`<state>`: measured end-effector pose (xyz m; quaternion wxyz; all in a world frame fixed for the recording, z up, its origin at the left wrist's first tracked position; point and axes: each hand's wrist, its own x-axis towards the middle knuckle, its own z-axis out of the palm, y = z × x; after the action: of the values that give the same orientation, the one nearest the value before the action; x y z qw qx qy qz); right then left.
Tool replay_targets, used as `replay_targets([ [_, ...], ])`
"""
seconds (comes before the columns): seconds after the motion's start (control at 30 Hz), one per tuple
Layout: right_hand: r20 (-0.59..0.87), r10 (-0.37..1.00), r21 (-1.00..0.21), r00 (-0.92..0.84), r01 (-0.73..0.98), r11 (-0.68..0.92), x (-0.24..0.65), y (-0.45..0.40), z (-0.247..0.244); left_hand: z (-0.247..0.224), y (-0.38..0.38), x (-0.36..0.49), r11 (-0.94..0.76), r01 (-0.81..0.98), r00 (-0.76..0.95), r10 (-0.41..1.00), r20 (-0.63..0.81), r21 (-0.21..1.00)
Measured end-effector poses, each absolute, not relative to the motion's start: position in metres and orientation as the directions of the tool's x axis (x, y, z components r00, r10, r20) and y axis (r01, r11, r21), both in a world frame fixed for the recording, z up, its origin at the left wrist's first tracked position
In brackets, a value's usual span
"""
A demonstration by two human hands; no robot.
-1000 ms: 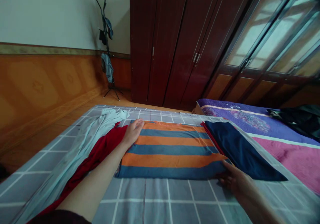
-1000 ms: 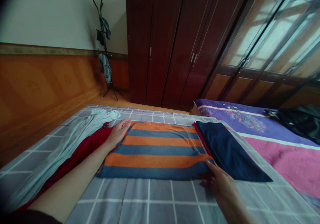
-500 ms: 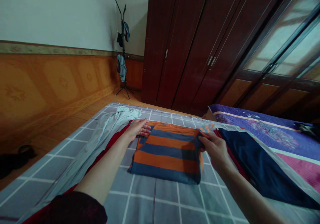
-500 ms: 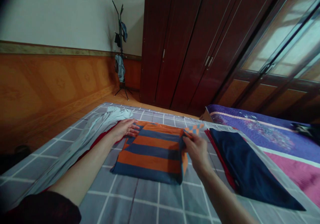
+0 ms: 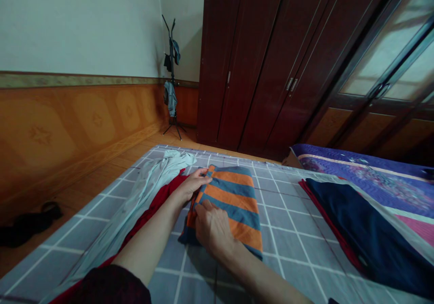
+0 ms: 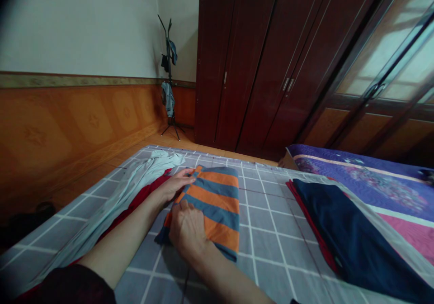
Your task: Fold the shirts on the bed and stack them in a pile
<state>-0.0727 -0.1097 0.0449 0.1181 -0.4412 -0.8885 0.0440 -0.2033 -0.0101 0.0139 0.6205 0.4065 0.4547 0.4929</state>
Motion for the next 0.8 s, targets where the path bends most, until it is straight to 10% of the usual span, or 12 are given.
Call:
replay_targets([
  [0.33, 0.331, 0.759, -0.394, -0.561, 0.649, 0.651, -0.051, -0.119, 0.051, 0.021, -0.016, -0.188, 0.122, -0.194, 0.123, 0.987, -0.099, 0.973],
  [0.8, 0.266, 0.700, -0.321, -0.663, 0.624, 0.713, -0.066, -0.119, 0.025, 0.010, -0.010, -0.210, 0.079, -0.045, 0.027, 0.997, -0.078, 0.996],
])
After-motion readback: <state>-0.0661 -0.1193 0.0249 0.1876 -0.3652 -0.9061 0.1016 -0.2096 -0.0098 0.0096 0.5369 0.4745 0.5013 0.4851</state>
